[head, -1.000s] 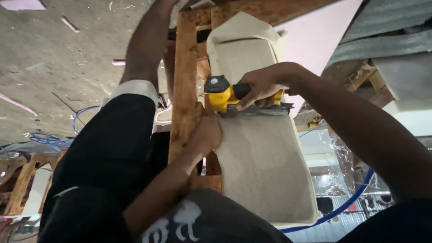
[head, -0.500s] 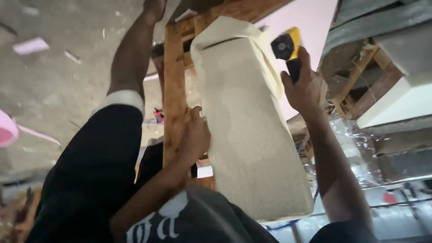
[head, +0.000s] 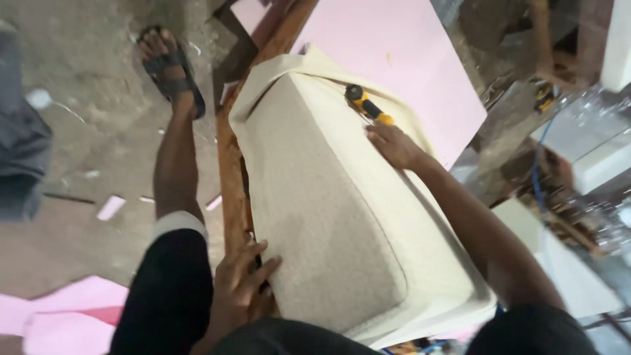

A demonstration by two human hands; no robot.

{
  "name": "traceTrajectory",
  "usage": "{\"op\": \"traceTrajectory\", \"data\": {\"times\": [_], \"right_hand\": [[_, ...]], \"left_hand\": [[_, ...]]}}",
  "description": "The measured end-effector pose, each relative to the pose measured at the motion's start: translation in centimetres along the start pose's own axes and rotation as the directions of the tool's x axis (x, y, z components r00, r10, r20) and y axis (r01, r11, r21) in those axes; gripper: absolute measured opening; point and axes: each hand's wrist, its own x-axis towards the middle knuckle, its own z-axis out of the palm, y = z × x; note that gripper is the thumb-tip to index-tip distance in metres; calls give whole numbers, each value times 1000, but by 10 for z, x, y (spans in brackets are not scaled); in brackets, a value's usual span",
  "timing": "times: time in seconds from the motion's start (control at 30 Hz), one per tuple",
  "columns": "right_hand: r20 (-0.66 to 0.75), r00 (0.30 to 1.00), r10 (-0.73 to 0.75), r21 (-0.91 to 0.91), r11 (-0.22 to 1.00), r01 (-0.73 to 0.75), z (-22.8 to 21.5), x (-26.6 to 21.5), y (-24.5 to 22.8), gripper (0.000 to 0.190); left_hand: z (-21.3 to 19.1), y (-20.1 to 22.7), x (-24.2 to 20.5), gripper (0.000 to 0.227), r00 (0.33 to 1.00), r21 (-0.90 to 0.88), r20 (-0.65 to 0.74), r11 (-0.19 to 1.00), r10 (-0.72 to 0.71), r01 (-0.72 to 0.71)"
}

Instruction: The person wraps a fabric cover over a foam-padded wooden frame, smoothing the material by hand and securing it to the wood using a pneumatic staple gun.

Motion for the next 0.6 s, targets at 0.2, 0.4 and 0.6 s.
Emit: {"op": "traceTrajectory", "data": {"times": [0.2, 0.4, 0.6], "right_hand": [[177, 982, -65, 289, 957, 12, -62, -129, -103, 70], [151, 975, -161, 322, 941, 106, -79, -169, -142, 71], [178, 964, -200, 280, 949, 145, -78, -185, -165, 72]], "left_hand": [[13, 5, 8, 32, 970, -191, -42, 951, 241, -244], [4, 37, 13, 19, 915, -243, -152, 883, 374, -401], [2, 36, 23, 23, 859, -338, -293, 796, 419, -503]]}}
